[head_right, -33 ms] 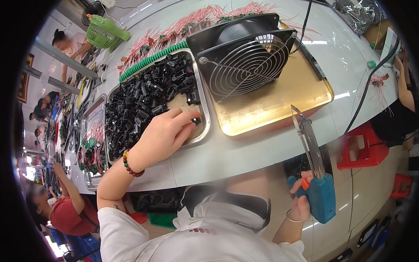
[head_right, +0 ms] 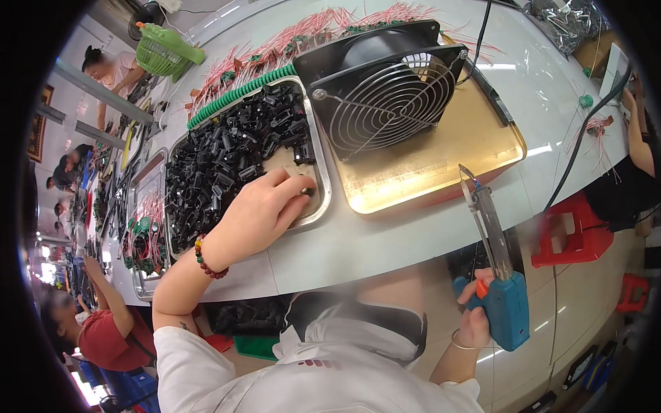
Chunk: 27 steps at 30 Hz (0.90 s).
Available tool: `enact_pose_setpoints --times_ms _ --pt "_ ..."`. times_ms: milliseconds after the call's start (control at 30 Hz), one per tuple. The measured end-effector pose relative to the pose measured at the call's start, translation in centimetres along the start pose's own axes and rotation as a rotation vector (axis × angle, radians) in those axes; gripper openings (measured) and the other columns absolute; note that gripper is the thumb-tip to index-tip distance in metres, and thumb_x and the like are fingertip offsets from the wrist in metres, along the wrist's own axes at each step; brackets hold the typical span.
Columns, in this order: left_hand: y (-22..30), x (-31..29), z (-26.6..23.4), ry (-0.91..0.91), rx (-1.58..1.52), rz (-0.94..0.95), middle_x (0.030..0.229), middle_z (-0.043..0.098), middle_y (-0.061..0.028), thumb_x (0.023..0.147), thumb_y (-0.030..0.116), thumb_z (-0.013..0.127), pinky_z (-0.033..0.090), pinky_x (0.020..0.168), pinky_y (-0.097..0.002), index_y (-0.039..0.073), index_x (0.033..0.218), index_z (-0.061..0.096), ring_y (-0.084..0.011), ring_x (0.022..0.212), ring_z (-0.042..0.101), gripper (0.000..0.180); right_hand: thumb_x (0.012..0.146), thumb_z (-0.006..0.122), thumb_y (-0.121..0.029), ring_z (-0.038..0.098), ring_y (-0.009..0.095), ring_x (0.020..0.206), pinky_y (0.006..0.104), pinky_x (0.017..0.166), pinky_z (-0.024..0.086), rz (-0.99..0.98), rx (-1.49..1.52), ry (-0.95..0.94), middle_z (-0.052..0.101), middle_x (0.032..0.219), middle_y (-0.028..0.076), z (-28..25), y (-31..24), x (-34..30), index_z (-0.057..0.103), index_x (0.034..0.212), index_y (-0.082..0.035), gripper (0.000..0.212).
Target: The person assembles electronic components by positioning plastic housings on a fixture and soldering wires and circuit boards to them using a soldering gun.
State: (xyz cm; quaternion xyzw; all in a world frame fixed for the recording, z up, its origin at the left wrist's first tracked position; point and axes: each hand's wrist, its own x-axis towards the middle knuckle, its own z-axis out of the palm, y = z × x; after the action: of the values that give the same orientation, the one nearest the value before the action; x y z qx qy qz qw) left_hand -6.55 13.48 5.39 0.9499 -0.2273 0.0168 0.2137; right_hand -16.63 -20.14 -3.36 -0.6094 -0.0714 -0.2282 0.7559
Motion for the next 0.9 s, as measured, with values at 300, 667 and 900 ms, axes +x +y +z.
enact_pose_setpoints --times_ms 300,667,900 --pt "-1.0 -0.6 0.1 0.090 -0.037 -0.064 0.085 0.060 -0.0125 0.081 0.008 0.064 0.048 0.072 -0.0398 0.004 0.090 0.060 -0.0320 0.081 0.058 0.011 0.079 0.062 -0.021 0.052 0.016 0.061 0.0258 0.059 0.040 -0.015 0.008 -0.004 0.054 0.115 0.020 -0.4 0.1 0.1 0.053 0.117 0.004 0.047" --pt "5.1 4.6 -0.4 0.337 -0.042 0.285 0.086 0.070 -0.0079 0.071 0.003 0.075 0.050 0.061 -0.0288 0.003 0.087 0.071 -0.0207 0.068 0.062 0.017 0.079 0.063 -0.025 0.052 0.017 0.060 0.0259 0.057 0.040 0.008 -0.042 0.050 0.054 0.111 0.020 -0.3 -0.2 0.2 0.053 0.116 0.004 0.048" --pt "5.2 4.9 0.2 0.246 -0.027 0.216 0.084 0.070 -0.0073 0.070 0.004 0.074 0.050 0.060 -0.0310 0.004 0.083 0.070 -0.0218 0.068 0.062 0.014 0.079 0.063 -0.026 0.053 0.018 0.059 0.0261 0.055 0.040 0.009 -0.051 0.054 0.055 0.110 0.021 -0.8 -0.1 -0.2 0.053 0.115 0.005 0.048"
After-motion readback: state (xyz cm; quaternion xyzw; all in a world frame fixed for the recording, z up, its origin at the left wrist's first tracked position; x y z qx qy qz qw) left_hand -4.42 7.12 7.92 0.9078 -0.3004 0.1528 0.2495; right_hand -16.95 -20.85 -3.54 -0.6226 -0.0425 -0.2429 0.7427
